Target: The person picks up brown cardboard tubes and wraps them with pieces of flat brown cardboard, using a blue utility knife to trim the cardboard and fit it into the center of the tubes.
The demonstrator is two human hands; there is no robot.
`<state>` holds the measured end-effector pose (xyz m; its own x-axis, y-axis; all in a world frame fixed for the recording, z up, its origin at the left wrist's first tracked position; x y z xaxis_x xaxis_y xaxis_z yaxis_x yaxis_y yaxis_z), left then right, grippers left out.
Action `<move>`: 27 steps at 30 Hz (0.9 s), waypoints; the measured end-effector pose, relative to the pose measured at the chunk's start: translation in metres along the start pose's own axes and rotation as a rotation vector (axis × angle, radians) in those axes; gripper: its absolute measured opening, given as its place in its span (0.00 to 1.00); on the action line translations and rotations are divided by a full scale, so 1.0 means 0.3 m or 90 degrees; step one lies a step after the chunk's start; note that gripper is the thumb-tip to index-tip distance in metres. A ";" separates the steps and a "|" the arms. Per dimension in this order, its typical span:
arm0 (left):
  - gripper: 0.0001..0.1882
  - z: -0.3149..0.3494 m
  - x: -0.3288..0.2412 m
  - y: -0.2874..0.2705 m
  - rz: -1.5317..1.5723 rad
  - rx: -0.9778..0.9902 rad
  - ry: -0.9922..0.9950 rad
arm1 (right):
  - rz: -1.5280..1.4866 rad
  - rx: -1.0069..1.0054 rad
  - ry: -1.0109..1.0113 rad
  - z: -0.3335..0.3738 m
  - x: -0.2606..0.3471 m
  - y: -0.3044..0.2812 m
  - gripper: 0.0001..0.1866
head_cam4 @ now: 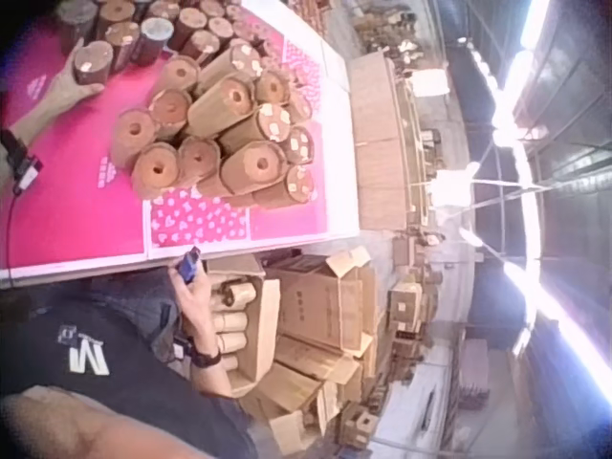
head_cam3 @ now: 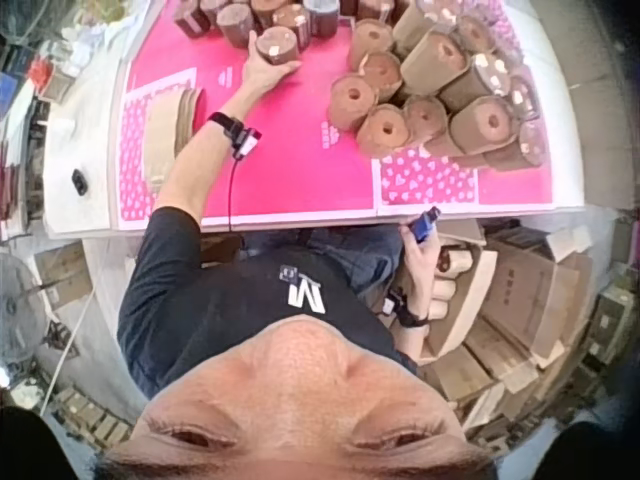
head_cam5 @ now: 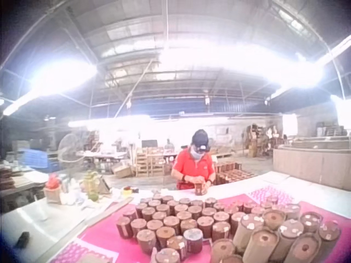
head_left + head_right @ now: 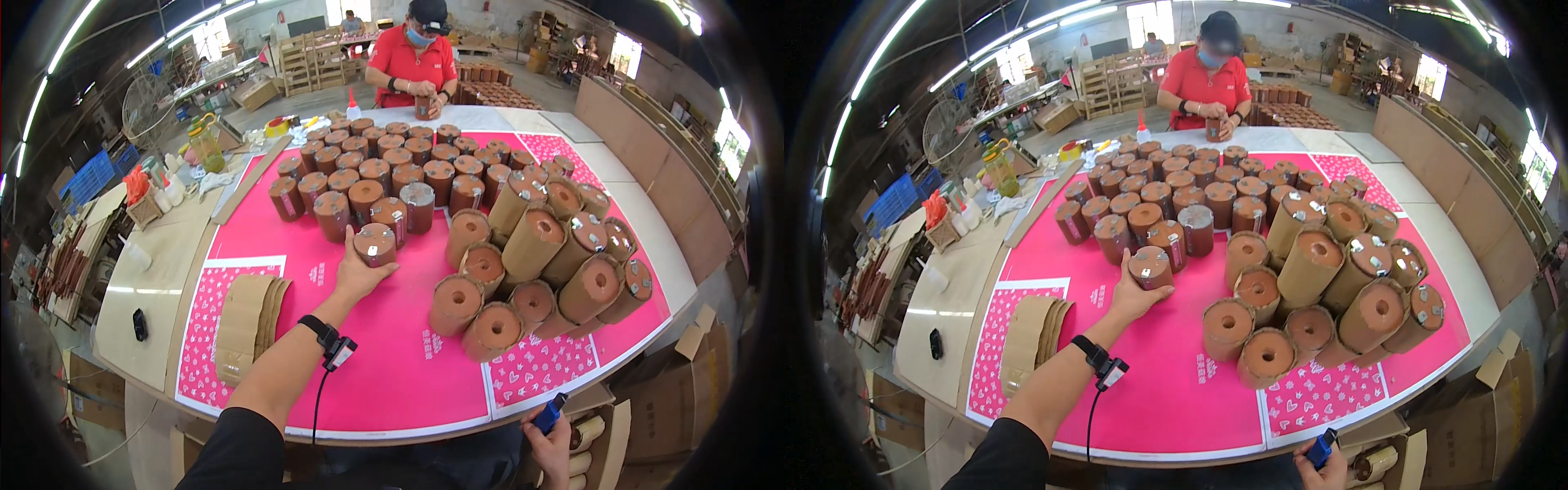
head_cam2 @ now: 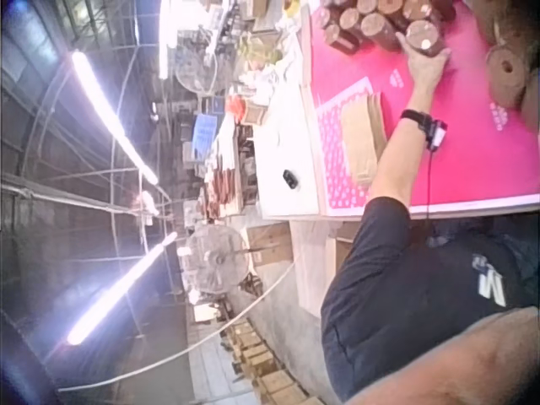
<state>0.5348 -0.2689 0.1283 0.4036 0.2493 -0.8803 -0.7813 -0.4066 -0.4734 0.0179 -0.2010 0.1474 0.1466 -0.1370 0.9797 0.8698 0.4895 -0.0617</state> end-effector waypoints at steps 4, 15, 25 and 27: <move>0.75 -0.102 -0.015 -0.014 -0.066 0.017 -0.018 | 0.020 -0.020 -0.027 -0.015 0.017 -0.029 0.08; 0.74 -0.311 -0.080 0.139 -0.084 -0.035 -0.018 | 0.151 -0.070 0.035 -0.034 0.053 -0.060 0.15; 0.76 -0.565 -0.129 0.210 -0.111 -0.033 -0.019 | 0.255 -0.115 0.130 -0.038 -0.052 -0.169 0.23; 0.77 -0.608 -0.155 0.242 -0.074 -0.012 -0.027 | 0.248 -0.119 0.152 -0.038 -0.060 -0.188 0.24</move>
<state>0.5462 -0.4702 0.1292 0.4705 0.3322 -0.8175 -0.7209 -0.3896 -0.5732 -0.0284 -0.2360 0.1310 0.5626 -0.1789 0.8071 0.7954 0.3835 -0.4694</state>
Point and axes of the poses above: each hand's wrist, its own z-axis away from the middle knuckle, its own y-axis out of the palm, x = y × z, the point moved 10 cm from there along -z, towards the middle knuckle, and after that the axes turned 13 degrees about x, right-handed, at the moved point
